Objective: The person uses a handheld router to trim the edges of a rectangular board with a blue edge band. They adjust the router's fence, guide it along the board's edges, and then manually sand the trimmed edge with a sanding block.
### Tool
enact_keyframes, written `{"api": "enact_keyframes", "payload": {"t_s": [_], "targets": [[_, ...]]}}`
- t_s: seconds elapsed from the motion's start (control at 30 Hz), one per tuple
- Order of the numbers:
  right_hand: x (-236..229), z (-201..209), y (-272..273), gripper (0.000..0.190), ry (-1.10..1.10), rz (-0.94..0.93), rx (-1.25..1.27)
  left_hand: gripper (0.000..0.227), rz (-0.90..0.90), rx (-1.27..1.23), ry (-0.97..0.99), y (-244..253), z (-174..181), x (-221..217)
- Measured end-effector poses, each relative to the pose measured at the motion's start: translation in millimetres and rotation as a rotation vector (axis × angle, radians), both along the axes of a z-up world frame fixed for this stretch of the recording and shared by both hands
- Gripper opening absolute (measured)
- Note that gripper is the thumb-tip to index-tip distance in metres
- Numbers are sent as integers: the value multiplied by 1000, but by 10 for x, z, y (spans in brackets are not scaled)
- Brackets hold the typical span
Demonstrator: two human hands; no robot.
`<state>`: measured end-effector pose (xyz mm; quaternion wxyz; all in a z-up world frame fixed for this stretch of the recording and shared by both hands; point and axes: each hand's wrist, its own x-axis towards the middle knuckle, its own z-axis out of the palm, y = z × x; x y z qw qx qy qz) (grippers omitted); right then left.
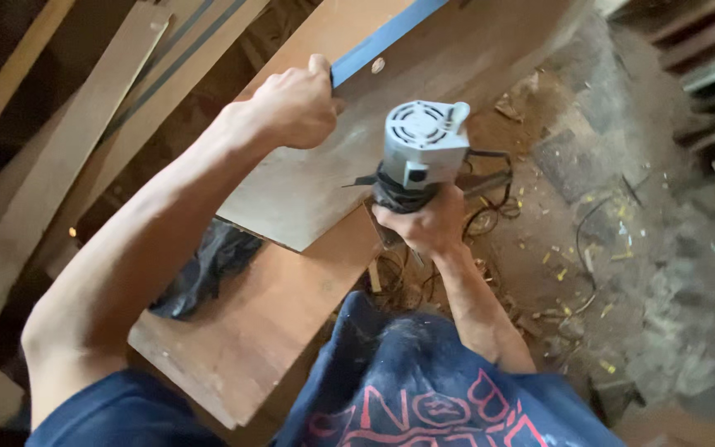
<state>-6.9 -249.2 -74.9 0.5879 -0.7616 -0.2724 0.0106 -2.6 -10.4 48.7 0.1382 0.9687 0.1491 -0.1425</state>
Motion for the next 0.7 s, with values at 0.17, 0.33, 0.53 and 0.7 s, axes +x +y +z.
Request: {"api": "enact_keyframes", "payload": {"t_s": [0.17, 0.33, 0.53, 0.7], "targets": [[-338, -104, 381, 68, -10, -93, -60, 74, -50, -189, -124, -7, -14, -29], [-603, -222, 699, 88, 59, -171, 13, 75, -128, -313, -586, -101, -118, -265], [-670, -207, 822, 104, 116, -221, -145, 38, -353, -391, -620, 36, -157, -327], [-622, -202, 858, 100, 118, -226, -120, 27, -343, -446, -661, 61, -244, -246]]}}
